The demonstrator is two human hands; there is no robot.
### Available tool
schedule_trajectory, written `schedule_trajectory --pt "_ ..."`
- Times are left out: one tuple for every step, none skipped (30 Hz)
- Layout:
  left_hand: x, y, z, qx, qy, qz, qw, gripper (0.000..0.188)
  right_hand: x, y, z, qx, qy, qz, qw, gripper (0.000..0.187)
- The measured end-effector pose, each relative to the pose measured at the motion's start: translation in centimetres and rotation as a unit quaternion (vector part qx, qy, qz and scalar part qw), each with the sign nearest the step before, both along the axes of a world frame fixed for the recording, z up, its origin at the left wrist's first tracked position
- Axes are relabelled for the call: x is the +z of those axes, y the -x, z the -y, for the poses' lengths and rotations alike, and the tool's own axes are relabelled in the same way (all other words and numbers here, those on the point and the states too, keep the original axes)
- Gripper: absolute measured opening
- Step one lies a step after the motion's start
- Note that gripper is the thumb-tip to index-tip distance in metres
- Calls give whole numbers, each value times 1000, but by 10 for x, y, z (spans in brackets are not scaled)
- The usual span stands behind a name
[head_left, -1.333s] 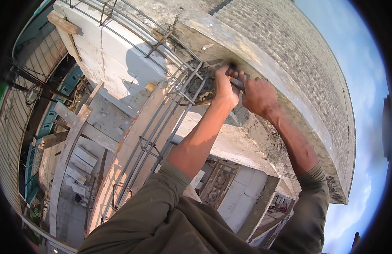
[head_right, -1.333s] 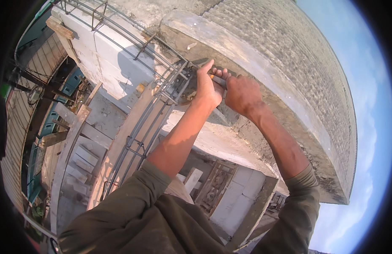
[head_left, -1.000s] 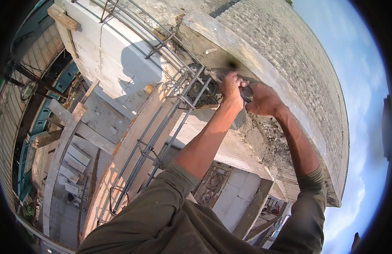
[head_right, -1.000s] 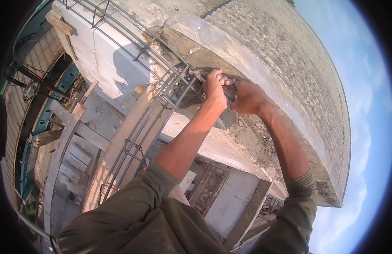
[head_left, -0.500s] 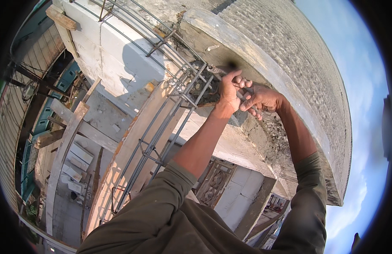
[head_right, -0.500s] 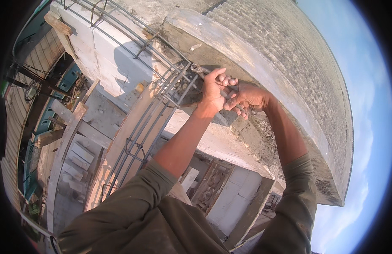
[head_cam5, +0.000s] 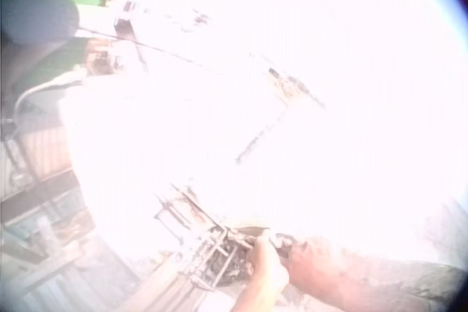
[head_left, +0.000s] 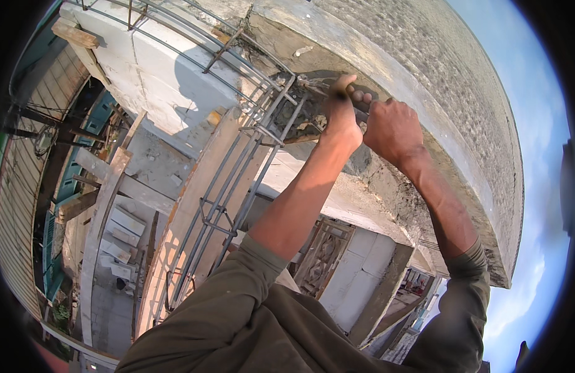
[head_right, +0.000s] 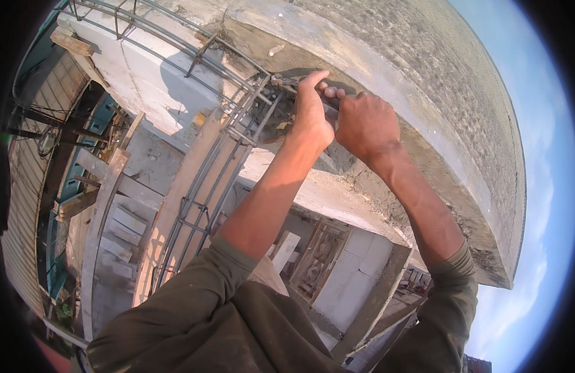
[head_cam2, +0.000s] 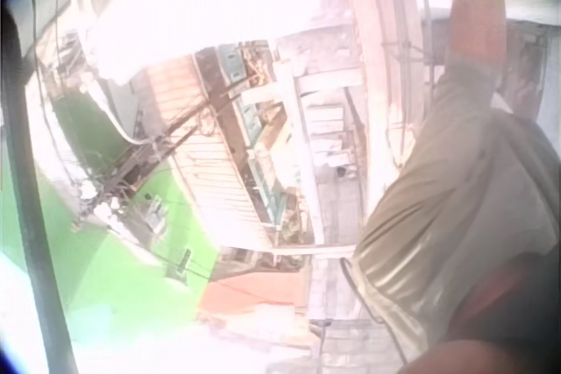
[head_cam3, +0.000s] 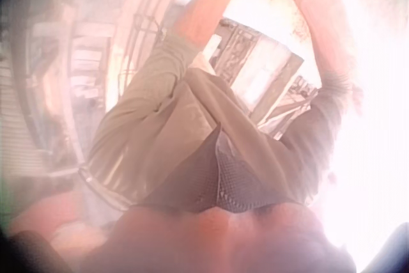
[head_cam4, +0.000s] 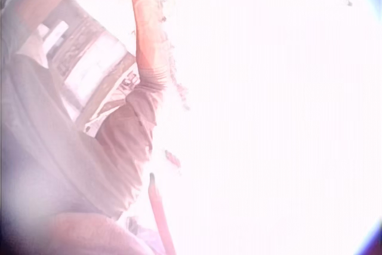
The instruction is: The person uses pliers to twist wire ties around intersecting rebar rods, securing them together on a wooden plank. The person repeatedly positions the pliers, twists the wire, and moves to the next joint along the rebar structure.
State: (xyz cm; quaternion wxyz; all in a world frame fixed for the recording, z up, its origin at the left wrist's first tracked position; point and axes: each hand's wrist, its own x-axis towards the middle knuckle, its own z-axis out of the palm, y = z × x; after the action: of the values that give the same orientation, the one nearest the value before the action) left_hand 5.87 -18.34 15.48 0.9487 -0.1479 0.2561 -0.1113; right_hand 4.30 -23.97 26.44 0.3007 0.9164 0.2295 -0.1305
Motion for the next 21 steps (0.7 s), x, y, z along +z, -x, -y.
schedule_trajectory --pt "5 5 -7 -5 -3 26 1000 27 10 -8 -1 -18 -76 -53 996 22" --pt "-4 7 -2 -5 4 32 999 32 16 -19 -3 -31 -151 -103 983 20" --pt "-12 8 3 12 9 78 997 33 20 -31 -1 -148 -158 -179 960 20" --pt "-23 4 3 39 9 121 992 33 21 -49 -1 -251 -161 -257 919 21" --pt "-16 9 6 48 23 168 984 34 30 -52 1 -330 -170 -309 876 23" --pt "-7 8 7 22 79 142 986 28 37 -55 3 -409 -169 -352 825 25" --pt "-6 2 13 40 114 167 979 28 42 -61 8 -430 -179 -355 811 23" --pt "-12 -4 15 66 141 186 970 29 40 -66 6 -443 -188 -366 796 22" --pt "-15 -10 18 91 170 206 959 31 42 -67 3 -429 -185 -367 804 25" --pt "-10 -13 17 82 123 141 979 36 42 -67 -3 -416 -183 -370 811 29" --pt "-9 -17 16 78 129 116 982 35 43 -62 -11 -358 -149 -328 862 33" --pt "-8 -24 14 75 136 90 984 35 44 -57 -18 -296 -115 -283 905 37" --pt "-9 -25 12 67 142 61 986 34 43 -50 -21 -234 -84 -238 939 41" --pt "-3 -23 3 70 139 76 985 31 44 -36 -26 -50 -24 -125 991 45" --pt "6 -25 -6 72 148 35 986 30 38 -24 -25 60 -10 -21 998 40" --pt "20 -30 -8 64 161 -2 985 29 37 -7 -21 160 10 90 983 36" --pt "24 -39 -8 64 170 -39 983 28 33 2 -21 263 27 197 944 31" --pt "19 -42 -6 78 141 -14 987 26 23 0 -18 333 53 266 903 21" --pt "16 -40 1 54 120 -12 991 25 18 -4 -9 327 77 257 906 20" --pt "13 -40 4 34 100 -9 994 25 16 -10 0 323 101 248 908 20" --pt "11 -40 7 13 81 -7 997 25 14 -14 7 319 126 239 908 20"
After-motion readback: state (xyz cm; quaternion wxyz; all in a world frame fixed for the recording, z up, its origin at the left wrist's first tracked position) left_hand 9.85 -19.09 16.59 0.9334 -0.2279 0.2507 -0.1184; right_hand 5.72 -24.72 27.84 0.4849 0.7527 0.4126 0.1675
